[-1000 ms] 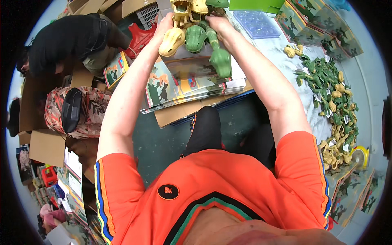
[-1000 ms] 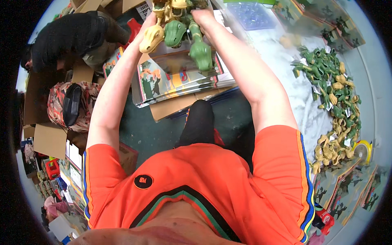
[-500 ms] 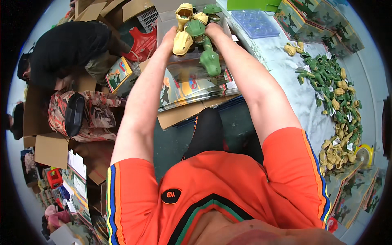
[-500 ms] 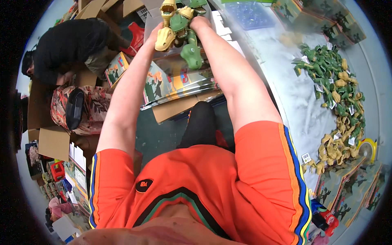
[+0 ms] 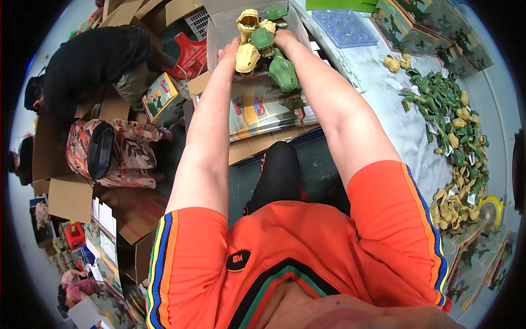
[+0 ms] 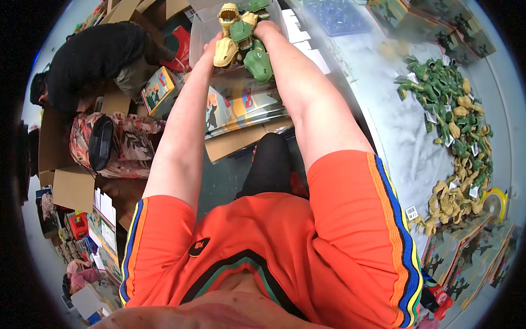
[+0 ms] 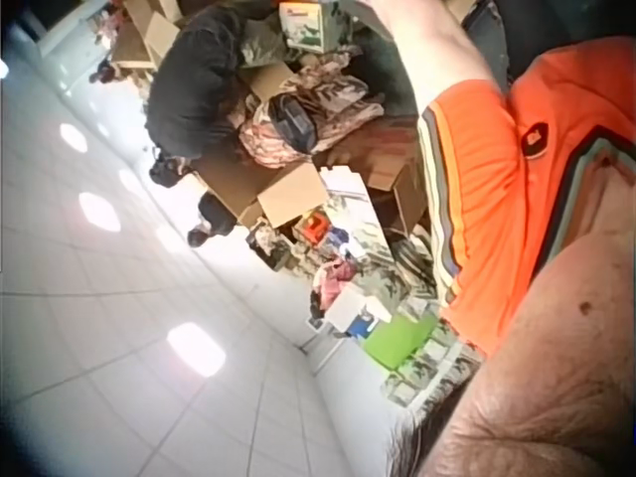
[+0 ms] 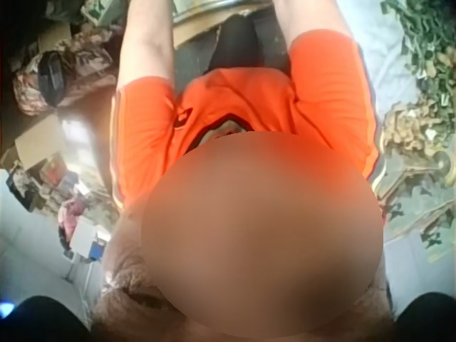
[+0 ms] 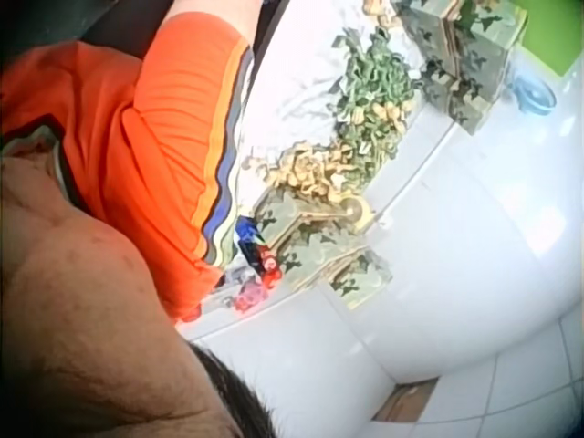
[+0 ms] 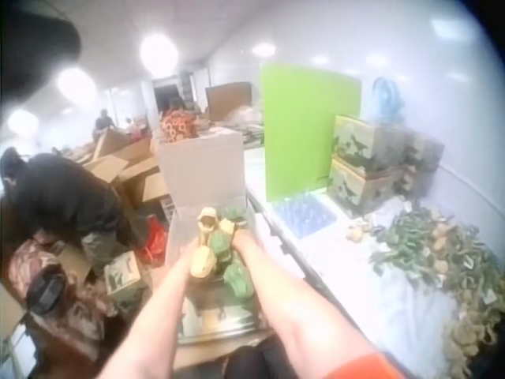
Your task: Packing toy dinosaurs into a cardboard box.
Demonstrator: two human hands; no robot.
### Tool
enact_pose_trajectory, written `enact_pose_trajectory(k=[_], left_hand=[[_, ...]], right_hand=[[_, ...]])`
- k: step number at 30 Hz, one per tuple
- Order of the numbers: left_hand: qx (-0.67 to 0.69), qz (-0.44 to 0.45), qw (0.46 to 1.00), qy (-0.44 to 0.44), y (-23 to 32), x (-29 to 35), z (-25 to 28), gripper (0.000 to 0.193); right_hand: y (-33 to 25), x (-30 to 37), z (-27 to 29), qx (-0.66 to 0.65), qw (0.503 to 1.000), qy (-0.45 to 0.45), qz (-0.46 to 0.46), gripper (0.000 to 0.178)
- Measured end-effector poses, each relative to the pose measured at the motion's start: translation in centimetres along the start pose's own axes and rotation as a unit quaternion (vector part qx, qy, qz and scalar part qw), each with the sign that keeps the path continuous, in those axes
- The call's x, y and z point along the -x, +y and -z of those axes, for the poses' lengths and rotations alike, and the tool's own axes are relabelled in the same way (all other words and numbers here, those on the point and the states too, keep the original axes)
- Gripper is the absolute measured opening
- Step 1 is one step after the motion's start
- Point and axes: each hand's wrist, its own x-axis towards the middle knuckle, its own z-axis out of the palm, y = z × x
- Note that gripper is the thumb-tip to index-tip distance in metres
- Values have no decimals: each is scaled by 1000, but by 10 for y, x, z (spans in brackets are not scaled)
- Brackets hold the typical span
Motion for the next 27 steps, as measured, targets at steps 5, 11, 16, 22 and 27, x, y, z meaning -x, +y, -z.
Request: enact_pose_trajectory(k=[5, 11, 16, 22, 27], left_hand=[[184, 113, 974, 69, -71, -6, 34, 62], [173, -38, 984, 1, -18, -22, -10, 64], [260, 92, 960, 47, -56, 6, 24, 50], [19, 11, 1000, -22, 2, 87, 55, 40], [-4, 105, 994, -15, 39, 114, 61, 48]], right_hand=[[-66, 29, -19, -46, 998, -24, 27, 48], [-17, 11, 11, 16, 996, 60, -59, 41], [-65, 62, 14, -91, 995, 28, -25, 29], [-65, 200, 44, -518, 840, 58, 148, 46], [-17, 264, 74, -153, 857, 33, 490, 63]])
